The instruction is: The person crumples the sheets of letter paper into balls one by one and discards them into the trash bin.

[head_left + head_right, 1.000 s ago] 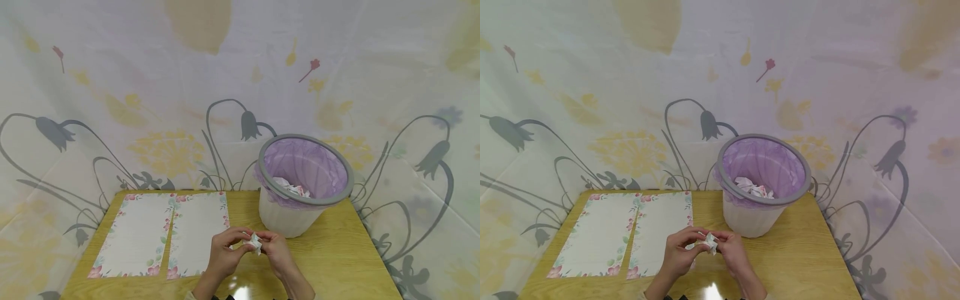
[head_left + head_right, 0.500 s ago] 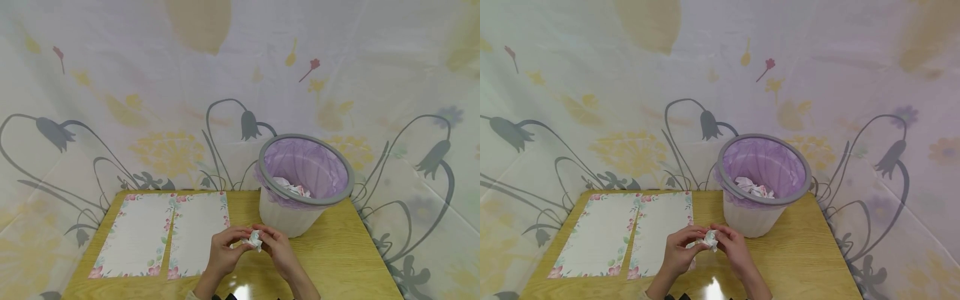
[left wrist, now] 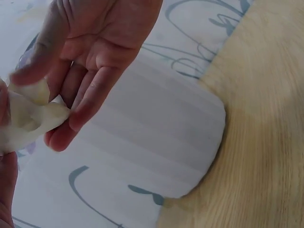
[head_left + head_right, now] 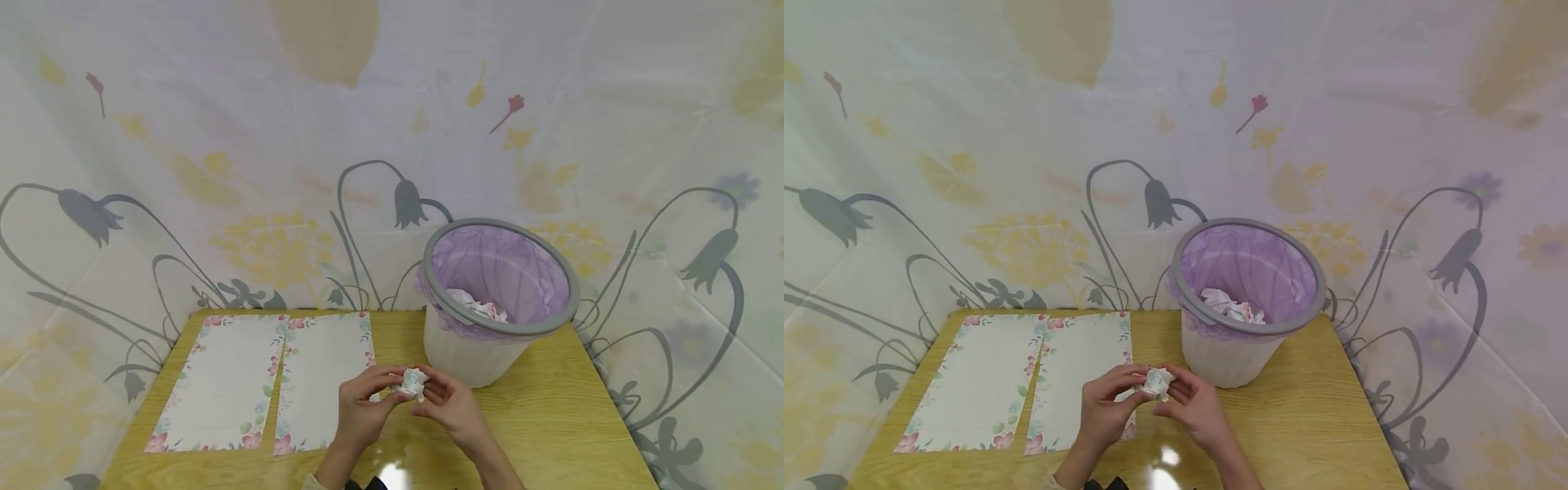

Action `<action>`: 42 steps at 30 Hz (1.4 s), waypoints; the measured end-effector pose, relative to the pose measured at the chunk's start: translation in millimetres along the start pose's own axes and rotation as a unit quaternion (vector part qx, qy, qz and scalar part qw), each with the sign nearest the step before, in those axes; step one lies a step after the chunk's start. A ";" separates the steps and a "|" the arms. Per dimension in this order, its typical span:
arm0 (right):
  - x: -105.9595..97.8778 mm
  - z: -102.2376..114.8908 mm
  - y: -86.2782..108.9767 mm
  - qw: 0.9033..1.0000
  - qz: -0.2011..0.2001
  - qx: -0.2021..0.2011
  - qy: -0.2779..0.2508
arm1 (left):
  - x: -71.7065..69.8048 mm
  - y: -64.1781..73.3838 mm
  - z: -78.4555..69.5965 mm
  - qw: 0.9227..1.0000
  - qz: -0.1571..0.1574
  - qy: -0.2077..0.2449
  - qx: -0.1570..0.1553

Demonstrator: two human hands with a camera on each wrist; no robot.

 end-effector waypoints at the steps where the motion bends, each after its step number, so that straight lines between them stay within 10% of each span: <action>1: -0.3 2.3 0.4 1.000 -0.012 -0.006 0.006 | -0.5 1.0 2.6 1.000 -0.001 0.000 0.000; 7: -2.5 21.5 3.3 0.993 -0.085 -0.070 0.052 | -1.3 6.3 11.8 1.000 -0.008 -0.016 0.013; 22: -4.0 46.6 12.5 0.938 -0.204 -0.233 0.155 | 1.9 5.0 9.3 0.996 -0.047 -0.074 -0.001; 42: -4.3 62.9 17.2 0.908 -0.209 -0.280 0.231 | 16.0 3.0 18.7 0.989 0.077 -0.075 -0.104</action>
Point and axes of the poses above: each hand's wrist, its own y-axis away from the middle knuckle, its own x-axis out of the palm, z = x × y, the point moved 10 cm from there along -y, towards the middle knuckle
